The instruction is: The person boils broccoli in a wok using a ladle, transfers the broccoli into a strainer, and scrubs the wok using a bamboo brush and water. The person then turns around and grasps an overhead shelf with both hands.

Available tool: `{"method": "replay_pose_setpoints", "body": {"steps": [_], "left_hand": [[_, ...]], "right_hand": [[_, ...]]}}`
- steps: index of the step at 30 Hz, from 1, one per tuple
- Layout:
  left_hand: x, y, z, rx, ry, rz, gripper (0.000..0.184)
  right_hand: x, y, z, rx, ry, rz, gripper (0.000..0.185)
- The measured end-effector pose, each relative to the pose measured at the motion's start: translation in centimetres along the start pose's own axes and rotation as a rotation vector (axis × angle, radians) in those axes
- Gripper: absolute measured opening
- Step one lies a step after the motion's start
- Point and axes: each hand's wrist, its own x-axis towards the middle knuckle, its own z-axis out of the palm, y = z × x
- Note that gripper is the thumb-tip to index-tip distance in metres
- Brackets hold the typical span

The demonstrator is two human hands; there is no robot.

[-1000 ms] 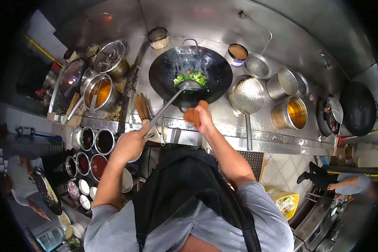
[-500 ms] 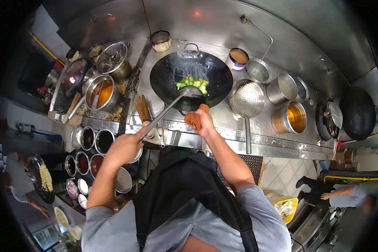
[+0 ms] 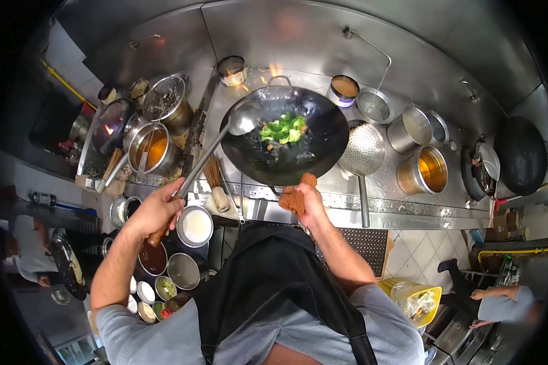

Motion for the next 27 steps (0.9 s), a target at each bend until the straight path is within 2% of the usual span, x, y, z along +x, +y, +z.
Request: {"method": "replay_pose_setpoints", "body": {"steps": [3,4,6,8,9,10,12,14,20,23,24,27], "left_hand": [[0.8,0.5,0.2,-0.197,-0.020,-0.050,0.071],[1.1,0.6,0.7,-0.277,-0.059,-0.082,0.071],[1.7,1.2,2.9,-0.435,-0.143,-0.141,0.071],[2.3,2.0,6.3,-0.660,-0.304,-0.194,0.065],[2.3,2.1,8.7,-0.776,-0.280,-0.218,0.060],[3.2,2.1,10.3,-0.863,-0.392,-0.153,0.047],[6.6,0.5,12.1,-1.154,-0.609,-0.177,0.010],[8.8,-1.4,13.8,-1.354,-0.676,-0.189,0.008],[9.0,-2.9,13.1,-1.400,-0.797,-0.161,0.011],[9.2,-2.9,12.3,-1.359,-0.730,-0.129,0.008],[9.0,-2.2,11.8,-1.326,-0.688,-0.119,0.007],[8.2,-1.3,9.4,-1.234,-0.615,-0.068,0.018]], "right_hand": [[-2.5,2.1,-0.3,-0.054,-0.004,-0.224,0.028],[-1.4,4.6,-2.5,-0.170,-0.007,-0.319,0.036],[-0.4,7.8,-4.9,-0.571,0.148,-0.548,0.040],[-0.7,7.6,-4.3,-0.448,0.113,-0.435,0.036],[-1.6,5.4,-2.2,-0.386,0.066,-0.362,0.035],[-1.9,3.8,-0.6,-0.322,0.021,-0.290,0.034],[-1.9,2.9,-0.1,-0.136,0.022,-0.092,0.027],[-2.8,2.9,0.1,-0.009,0.018,0.049,0.026],[-2.5,4.7,-1.7,0.086,0.011,0.083,0.030],[0.9,2.1,-0.8,0.027,0.054,0.082,0.035],[4.0,1.5,-2.1,-0.002,-0.067,0.141,0.037],[1.4,0.6,0.3,-0.027,0.013,0.075,0.037]]}}
